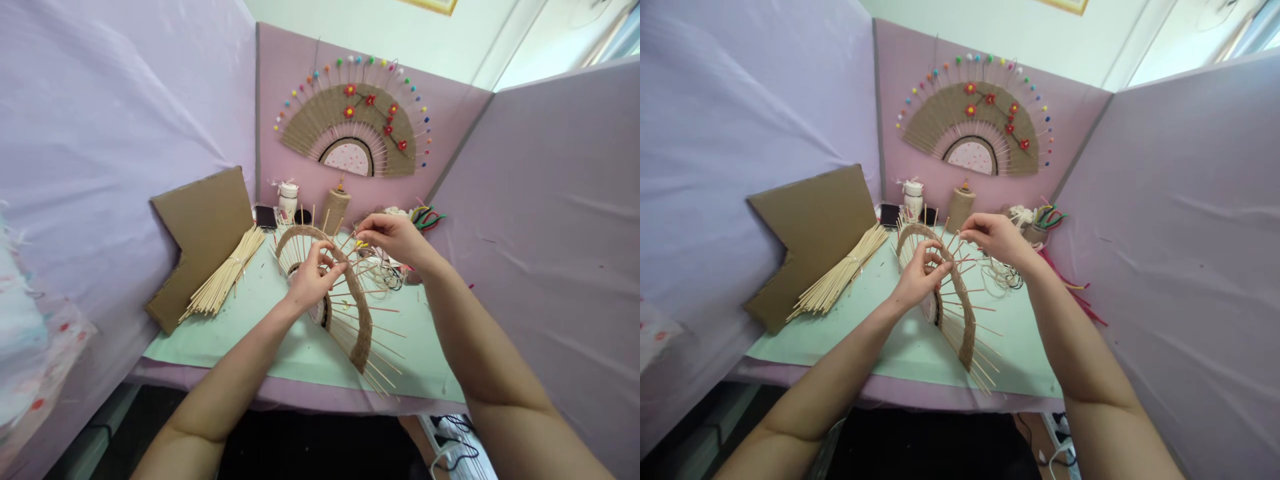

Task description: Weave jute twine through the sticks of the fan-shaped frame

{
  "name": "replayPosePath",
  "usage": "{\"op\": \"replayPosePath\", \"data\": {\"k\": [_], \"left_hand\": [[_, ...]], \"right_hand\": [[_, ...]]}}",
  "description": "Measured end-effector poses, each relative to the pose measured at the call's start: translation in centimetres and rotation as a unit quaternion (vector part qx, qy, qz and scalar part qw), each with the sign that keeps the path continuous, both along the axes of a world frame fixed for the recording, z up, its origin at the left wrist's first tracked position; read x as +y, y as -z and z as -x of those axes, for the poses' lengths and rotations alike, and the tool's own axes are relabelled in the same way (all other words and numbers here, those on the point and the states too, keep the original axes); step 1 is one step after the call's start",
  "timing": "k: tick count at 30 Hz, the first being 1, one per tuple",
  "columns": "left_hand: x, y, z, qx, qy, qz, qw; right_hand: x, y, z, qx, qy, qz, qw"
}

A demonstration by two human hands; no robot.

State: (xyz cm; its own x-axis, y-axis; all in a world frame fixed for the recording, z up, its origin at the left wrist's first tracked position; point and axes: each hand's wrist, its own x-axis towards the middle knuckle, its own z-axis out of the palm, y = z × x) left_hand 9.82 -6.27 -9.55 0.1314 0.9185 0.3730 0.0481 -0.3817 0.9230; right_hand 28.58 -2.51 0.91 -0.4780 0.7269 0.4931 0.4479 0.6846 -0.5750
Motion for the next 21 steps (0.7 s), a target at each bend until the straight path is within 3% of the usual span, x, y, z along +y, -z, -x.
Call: {"op": "replayPosePath", "data": {"k": [10,16,21], "left_hand": [[-0.4,0.3,0.1,0.003,-0.015,-0.027,1.000],[-1.5,-0.4,-0.2,0.080,-0.082,-0.030,0.993],[-2.0,-0.6,-0.3,0.091,-0.084,-0.036,0.992]], "right_hand": [[0.4,8.7,3.5,0.229,0.028,0.120,0.966],[0.2,10.4,4.4,0.284,0.040,0.133,0.949],[0.0,10.9,4.5,0.308,0.025,0.169,0.936]]}}
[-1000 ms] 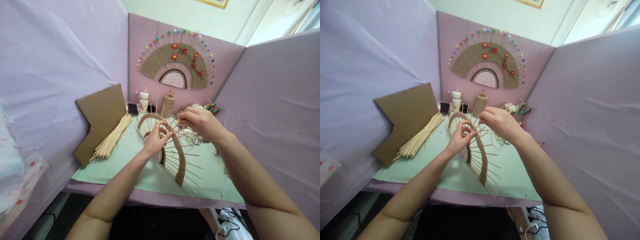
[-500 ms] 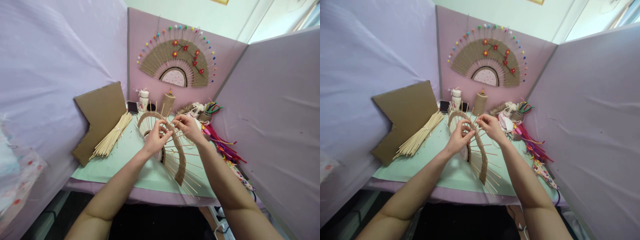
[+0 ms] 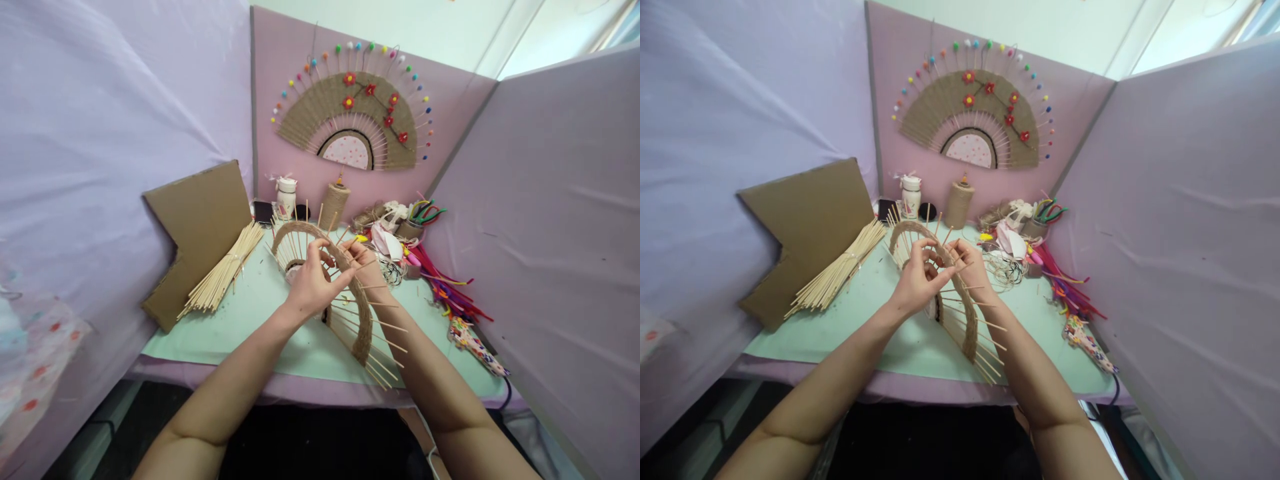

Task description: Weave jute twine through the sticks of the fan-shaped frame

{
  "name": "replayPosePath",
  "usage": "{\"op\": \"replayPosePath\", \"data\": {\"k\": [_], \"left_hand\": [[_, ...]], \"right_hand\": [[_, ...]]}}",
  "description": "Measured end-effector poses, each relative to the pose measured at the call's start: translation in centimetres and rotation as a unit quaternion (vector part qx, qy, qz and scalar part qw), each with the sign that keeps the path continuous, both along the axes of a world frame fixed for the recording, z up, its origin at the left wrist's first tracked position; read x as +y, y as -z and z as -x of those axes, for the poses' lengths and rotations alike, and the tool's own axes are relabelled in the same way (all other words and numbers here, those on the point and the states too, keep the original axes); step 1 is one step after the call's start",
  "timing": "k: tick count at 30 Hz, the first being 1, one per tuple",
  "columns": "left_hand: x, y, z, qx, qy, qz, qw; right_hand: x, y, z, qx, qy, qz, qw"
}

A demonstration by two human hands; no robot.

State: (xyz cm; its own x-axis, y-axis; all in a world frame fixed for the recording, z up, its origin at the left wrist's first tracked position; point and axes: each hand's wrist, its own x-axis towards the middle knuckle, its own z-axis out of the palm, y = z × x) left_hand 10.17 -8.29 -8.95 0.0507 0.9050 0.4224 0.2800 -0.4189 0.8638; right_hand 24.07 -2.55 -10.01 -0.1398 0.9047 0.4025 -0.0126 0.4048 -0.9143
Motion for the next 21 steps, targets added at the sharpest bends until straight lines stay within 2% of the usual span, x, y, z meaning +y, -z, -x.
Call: {"op": "replayPosePath", "data": {"k": [5,10,14,16,21], "left_hand": [[0.1,0.3,0.0,-0.017,0.022,-0.006,1.000],[0.0,0.6,-0.1,0.005,-0.018,-0.023,1.000],[0.0,1.0,0.0,-0.006,-0.023,-0.037,0.999],[0.0,1.2,0.1,-0.002,-0.044,-0.047,0.998],[-0.1,1.7,0.4,0.041,-0.074,-0.125,0.989]], "right_hand": [[-0.4,-0.2,0.4,0.032,-0.018,0.014,0.999],[-0.8,-0.4,0.9,0.034,-0.007,0.030,0.999],[-0.9,-0.2,0.7,-0.004,-0.003,0.003,1.000],[-1.1,-0.2,0.6,-0.013,-0.001,-0.007,1.000],[-1.6,-0.5,0.8,-0.005,-0.005,-0.006,1.000]]}}
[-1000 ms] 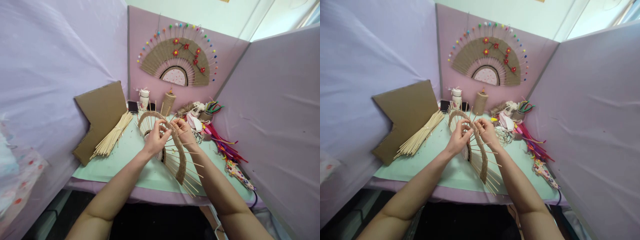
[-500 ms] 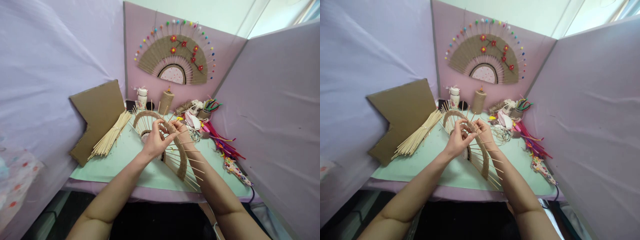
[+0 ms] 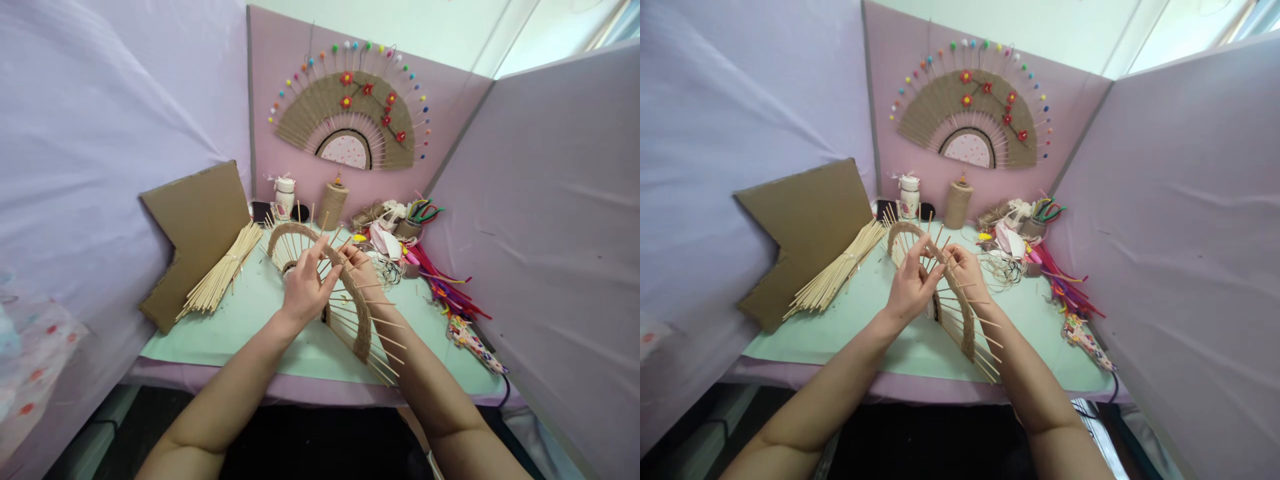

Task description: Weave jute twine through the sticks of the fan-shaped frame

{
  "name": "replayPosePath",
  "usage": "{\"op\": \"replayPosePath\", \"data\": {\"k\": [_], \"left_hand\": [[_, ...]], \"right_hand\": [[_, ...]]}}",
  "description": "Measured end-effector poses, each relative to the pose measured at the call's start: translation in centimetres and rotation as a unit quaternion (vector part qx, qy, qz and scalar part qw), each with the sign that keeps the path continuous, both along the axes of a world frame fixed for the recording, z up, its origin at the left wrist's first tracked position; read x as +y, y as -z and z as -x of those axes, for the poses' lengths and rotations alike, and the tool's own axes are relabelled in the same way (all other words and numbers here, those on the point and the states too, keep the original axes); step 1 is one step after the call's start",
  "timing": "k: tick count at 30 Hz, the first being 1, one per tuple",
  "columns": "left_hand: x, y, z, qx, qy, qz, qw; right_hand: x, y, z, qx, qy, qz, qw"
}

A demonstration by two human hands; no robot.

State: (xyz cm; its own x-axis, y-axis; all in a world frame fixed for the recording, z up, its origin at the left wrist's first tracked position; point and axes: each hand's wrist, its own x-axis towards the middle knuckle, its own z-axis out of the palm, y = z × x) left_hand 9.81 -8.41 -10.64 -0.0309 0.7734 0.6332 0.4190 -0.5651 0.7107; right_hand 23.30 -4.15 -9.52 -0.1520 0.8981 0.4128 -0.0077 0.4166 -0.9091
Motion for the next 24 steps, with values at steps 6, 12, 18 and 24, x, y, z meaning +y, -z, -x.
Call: {"op": "replayPosePath", "data": {"k": [6,12,18,24], "left_hand": [[0.1,-0.2,0.2,-0.055,0.051,0.008,0.997],[0.2,-1.2,-0.1,-0.163,0.105,0.065,0.979],[0.0,-2.0,-0.5,-0.156,0.080,0.087,0.981],[-0.4,-2.2,-0.6,-0.162,0.059,0.092,0.981]], "right_hand": [[0.3,0.2,-0.3,-0.030,0.041,-0.008,0.999],[1.3,-0.5,-1.1,-0.067,0.065,-0.047,0.995],[1.6,-0.7,-0.7,-0.083,0.068,-0.059,0.992],[1.3,-2.3,-2.4,-0.084,0.019,-0.036,0.996]]}}
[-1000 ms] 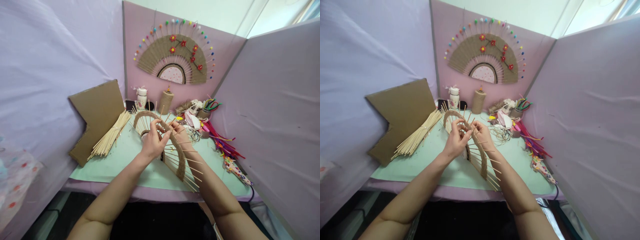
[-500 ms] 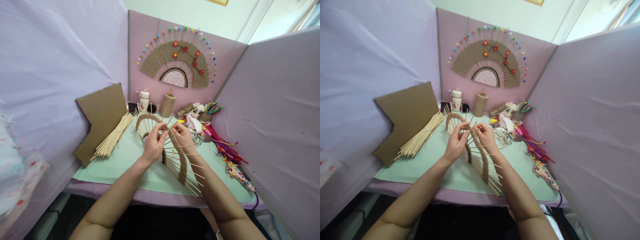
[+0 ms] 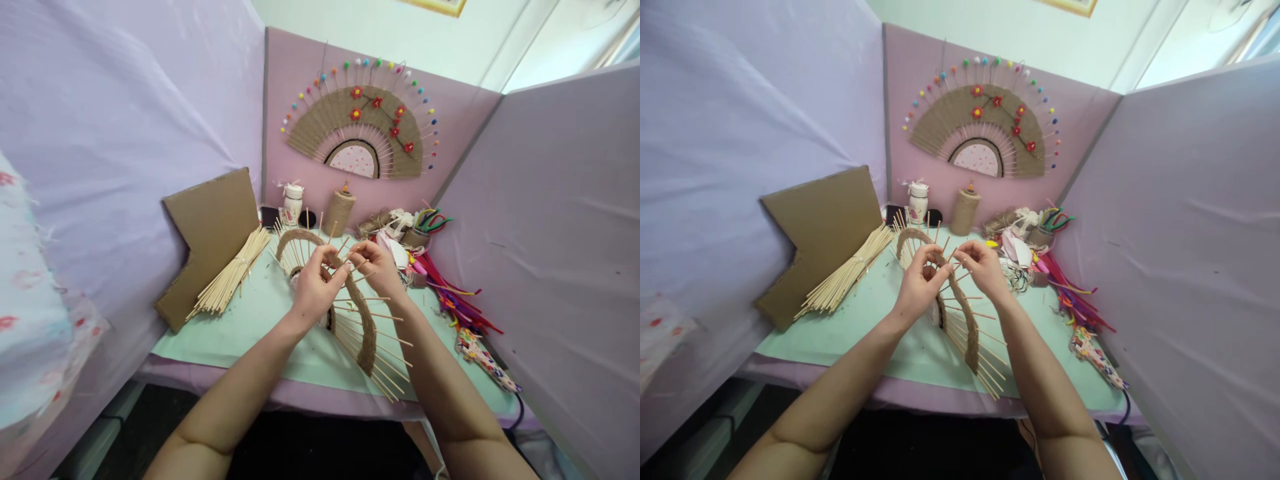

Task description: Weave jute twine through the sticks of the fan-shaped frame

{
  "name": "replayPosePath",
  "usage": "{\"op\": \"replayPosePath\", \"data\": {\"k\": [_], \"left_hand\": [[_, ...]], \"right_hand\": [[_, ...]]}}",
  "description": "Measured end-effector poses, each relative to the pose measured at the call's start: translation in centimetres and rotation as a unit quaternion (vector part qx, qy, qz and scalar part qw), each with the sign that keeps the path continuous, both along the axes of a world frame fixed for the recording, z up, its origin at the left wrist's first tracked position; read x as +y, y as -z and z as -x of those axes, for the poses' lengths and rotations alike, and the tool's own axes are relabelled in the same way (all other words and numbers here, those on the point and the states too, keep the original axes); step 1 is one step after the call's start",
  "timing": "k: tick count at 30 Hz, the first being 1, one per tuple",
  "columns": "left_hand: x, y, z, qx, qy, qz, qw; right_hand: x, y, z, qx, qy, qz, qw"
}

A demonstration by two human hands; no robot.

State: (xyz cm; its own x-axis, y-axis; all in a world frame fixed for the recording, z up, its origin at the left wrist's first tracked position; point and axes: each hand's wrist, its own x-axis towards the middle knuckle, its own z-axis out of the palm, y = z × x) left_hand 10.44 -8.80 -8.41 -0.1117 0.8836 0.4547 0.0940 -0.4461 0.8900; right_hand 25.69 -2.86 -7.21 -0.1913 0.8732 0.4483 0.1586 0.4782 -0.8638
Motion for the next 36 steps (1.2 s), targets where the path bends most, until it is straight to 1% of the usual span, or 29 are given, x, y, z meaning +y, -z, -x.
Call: {"op": "replayPosePath", "data": {"k": [4,7,9,12,15,20,25,29,36], "left_hand": [[-0.1,0.1,-0.1,0.004,-0.009,-0.002,1.000],[-0.1,0.2,-0.3,0.009,-0.018,-0.005,1.000],[-0.2,0.1,-0.5,0.011,-0.021,-0.003,1.000],[-0.2,0.1,-0.5,0.015,-0.027,0.003,0.999],[-0.1,0.1,-0.4,0.016,-0.035,0.003,0.999],[-0.1,0.2,-0.3,0.013,-0.038,0.003,0.999],[-0.2,0.2,-0.3,0.016,-0.036,-0.001,0.999],[-0.1,0.3,-0.4,0.018,-0.042,-0.014,0.999],[-0.1,0.4,-0.4,0.014,-0.044,-0.014,0.999]], "right_hand": [[-0.6,-3.4,-1.9,0.063,-0.067,0.044,0.995],[-1.1,-5.8,-2.0,0.058,-0.110,0.039,0.991],[-1.4,-6.9,-1.4,0.019,-0.114,0.007,0.993],[-1.6,-7.8,-0.2,-0.045,-0.105,-0.076,0.990],[-1.7,-8.2,0.8,-0.093,-0.095,-0.136,0.982],[-1.6,-8.4,1.1,-0.125,-0.074,-0.177,0.973],[-1.9,-8.4,1.1,-0.148,-0.039,-0.216,0.964],[-1.5,-8.3,1.4,-0.132,-0.056,-0.203,0.969],[-0.2,-7.6,1.6,-0.058,-0.103,-0.116,0.986]]}}
